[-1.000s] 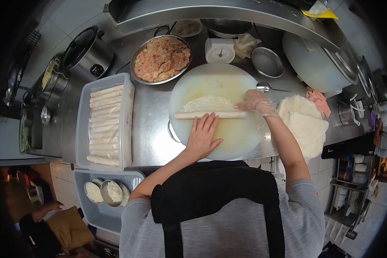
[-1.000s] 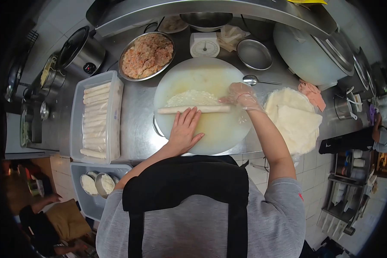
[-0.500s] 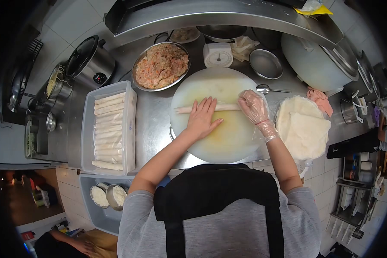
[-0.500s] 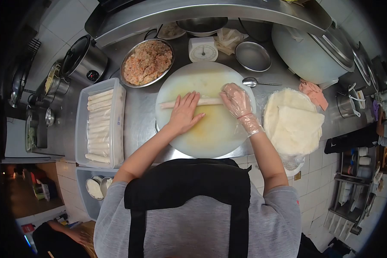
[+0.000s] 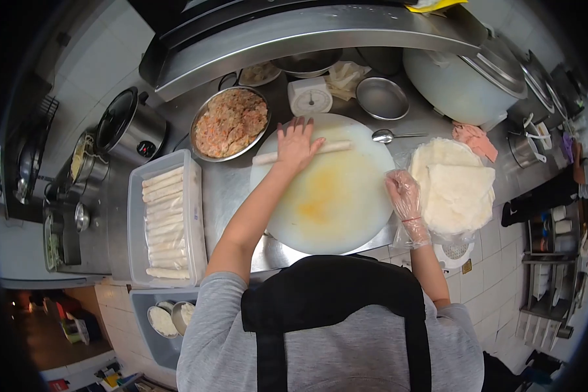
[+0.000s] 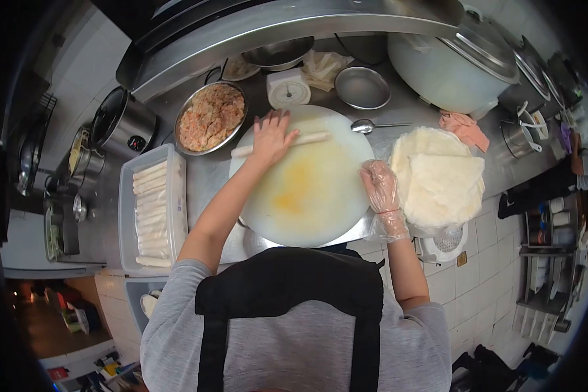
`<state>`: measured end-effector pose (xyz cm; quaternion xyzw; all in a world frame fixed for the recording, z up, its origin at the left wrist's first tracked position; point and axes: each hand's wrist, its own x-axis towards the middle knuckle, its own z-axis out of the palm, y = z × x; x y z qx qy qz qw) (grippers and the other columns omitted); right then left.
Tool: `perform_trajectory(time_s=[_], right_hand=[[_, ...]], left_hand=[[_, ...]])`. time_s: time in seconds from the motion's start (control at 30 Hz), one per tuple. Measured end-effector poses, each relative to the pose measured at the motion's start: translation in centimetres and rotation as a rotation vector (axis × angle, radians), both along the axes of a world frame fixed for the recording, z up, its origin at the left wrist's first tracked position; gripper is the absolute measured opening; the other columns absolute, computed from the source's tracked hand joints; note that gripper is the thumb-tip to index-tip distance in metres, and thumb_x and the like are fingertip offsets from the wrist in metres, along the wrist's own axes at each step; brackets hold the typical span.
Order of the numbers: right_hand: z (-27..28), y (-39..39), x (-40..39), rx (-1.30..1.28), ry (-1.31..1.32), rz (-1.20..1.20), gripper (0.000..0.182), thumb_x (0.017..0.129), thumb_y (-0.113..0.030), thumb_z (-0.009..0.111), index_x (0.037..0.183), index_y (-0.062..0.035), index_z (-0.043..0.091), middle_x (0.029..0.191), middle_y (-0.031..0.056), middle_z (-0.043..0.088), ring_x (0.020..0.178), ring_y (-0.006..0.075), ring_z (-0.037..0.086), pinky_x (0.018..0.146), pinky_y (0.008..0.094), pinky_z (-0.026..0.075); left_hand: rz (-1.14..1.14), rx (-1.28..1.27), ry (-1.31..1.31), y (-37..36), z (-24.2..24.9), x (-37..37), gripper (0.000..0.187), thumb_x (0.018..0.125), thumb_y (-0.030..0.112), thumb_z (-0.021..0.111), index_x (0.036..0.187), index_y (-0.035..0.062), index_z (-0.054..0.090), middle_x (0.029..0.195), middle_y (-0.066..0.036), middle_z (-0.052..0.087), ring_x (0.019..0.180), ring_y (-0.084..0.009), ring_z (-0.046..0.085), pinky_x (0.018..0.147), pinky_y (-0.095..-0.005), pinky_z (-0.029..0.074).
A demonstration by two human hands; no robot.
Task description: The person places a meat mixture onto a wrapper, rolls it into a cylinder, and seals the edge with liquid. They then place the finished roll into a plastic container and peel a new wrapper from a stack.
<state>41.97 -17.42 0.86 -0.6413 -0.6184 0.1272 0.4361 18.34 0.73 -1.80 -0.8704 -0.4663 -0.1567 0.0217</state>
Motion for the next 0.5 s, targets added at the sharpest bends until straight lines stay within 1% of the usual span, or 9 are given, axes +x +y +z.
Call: perform_trajectory(time_s=[0.07, 0.13, 0.17, 0.23, 0.27, 0.33, 0.37, 0.43, 0.5], right_hand=[[0.2, -0.6, -0.2, -0.025, 0.020, -0.027, 0.008, 0.078, -0.005, 0.061, 0.086, -0.0022, 0.060, 0.083, 0.0150, 0.061, 0.078, 0.0335, 0.061, 0.069, 0.0388, 0.048], [0.5, -0.8, -0.6, 0.046, -0.006, -0.004, 0.009, 0.078, -0.005, 0.062, 0.087, -0.0027, 0.060, 0.083, 0.0149, 0.062, 0.077, 0.0330, 0.061, 0.068, 0.0386, 0.048], [0.8, -1.0, -0.8, 0.050, -0.012, -0.017, 0.009, 0.078, -0.005, 0.062, 0.087, -0.0027, 0.060, 0.083, 0.0149, 0.062, 0.077, 0.0330, 0.061, 0.068, 0.0386, 0.048], [1.9, -1.3, -1.2, 0.058, -0.043, -0.002, 0.009, 0.078, -0.005, 0.062, 0.087, -0.0029, 0.060, 0.084, 0.0144, 0.062, 0.076, 0.0322, 0.061, 0.068, 0.0384, 0.048], [2.3, -1.4, -1.3, 0.062, -0.048, -0.008, 0.009, 0.078, -0.005, 0.062, 0.087, -0.0029, 0.060, 0.084, 0.0144, 0.062, 0.076, 0.0322, 0.061, 0.068, 0.0384, 0.048], [3.2, -1.3, -1.6, 0.057, 0.019, 0.013, 0.009, 0.078, -0.005, 0.062, 0.087, -0.0027, 0.060, 0.085, 0.0139, 0.062, 0.075, 0.0314, 0.061, 0.068, 0.0384, 0.048], [3.8, -1.1, -1.7, 0.065, 0.017, 0.019, 0.009, 0.078, -0.005, 0.062, 0.087, -0.0027, 0.060, 0.085, 0.0139, 0.062, 0.075, 0.0314, 0.061, 0.068, 0.0384, 0.048], [5.6, -0.6, -2.3, 0.091, 0.076, 0.078, 0.012, 0.078, -0.006, 0.063, 0.090, -0.0029, 0.061, 0.086, 0.0142, 0.062, 0.080, 0.0312, 0.061, 0.072, 0.0380, 0.048], [8.3, 0.1, -3.8, 0.182, 0.000, 0.140, 0.016, 0.078, -0.006, 0.064, 0.094, -0.0030, 0.062, 0.089, 0.0133, 0.062, 0.083, 0.0300, 0.061, 0.073, 0.0365, 0.049]], left_hand=[[-0.050, 0.028, -0.063, -0.4, 1.2, 1.8, 0.064, 0.086, 0.053, 0.047, 0.130, 0.0070, 0.044, 0.132, -0.014, 0.044, 0.124, -0.0292, 0.038, 0.102, -0.0546, 0.025], [-0.138, -0.285, 0.100, -1.2, 3.0, 3.8, 0.055, 0.082, 0.048, 0.057, 0.118, 0.0056, 0.050, 0.127, -0.012, 0.048, 0.119, -0.0280, 0.041, 0.096, -0.0514, 0.030], [-0.152, -0.280, 0.098, -1.1, 2.6, 4.3, 0.055, 0.082, 0.048, 0.057, 0.118, 0.0056, 0.050, 0.127, -0.012, 0.048, 0.119, -0.0280, 0.041, 0.096, -0.0514, 0.030], [-0.127, -0.189, -0.015, -0.9, 2.1, 4.7, 0.045, 0.080, 0.041, 0.064, 0.104, 0.0054, 0.053, 0.115, -0.014, 0.055, 0.109, -0.0277, 0.050, 0.086, -0.0461, 0.039], [-0.134, -0.184, -0.020, -0.8, 2.4, 4.6, 0.045, 0.080, 0.041, 0.064, 0.104, 0.0054, 0.053, 0.115, -0.014, 0.055, 0.109, -0.0277, 0.050, 0.086, -0.0461, 0.039], [-0.132, -0.435, -0.254, -0.6, 3.9, 4.0, 0.038, 0.078, 0.035, 0.068, 0.097, 0.0059, 0.054, 0.088, -0.013, 0.061, 0.083, -0.0298, 0.059, 0.074, -0.0390, 0.046], [-0.128, -0.425, -0.256, -1.0, 5.5, 3.5, 0.038, 0.078, 0.035, 0.068, 0.097, 0.0059, 0.054, 0.088, -0.013, 0.061, 0.083, -0.0298, 0.059, 0.074, -0.0390, 0.046], [-0.392, -0.424, -0.632, -2.5, 9.0, 1.9, 0.031, 0.078, 0.029, 0.069, 0.091, 0.0057, 0.053, 0.072, -0.012, 0.060, 0.066, -0.0290, 0.060, 0.062, -0.0355, 0.048], [-0.395, -0.372, -0.651, -4.9, 12.8, 0.6, 0.027, 0.078, 0.023, 0.070, 0.090, 0.0047, 0.054, 0.075, -0.011, 0.061, 0.068, -0.0248, 0.062, 0.063, -0.0324, 0.048]])
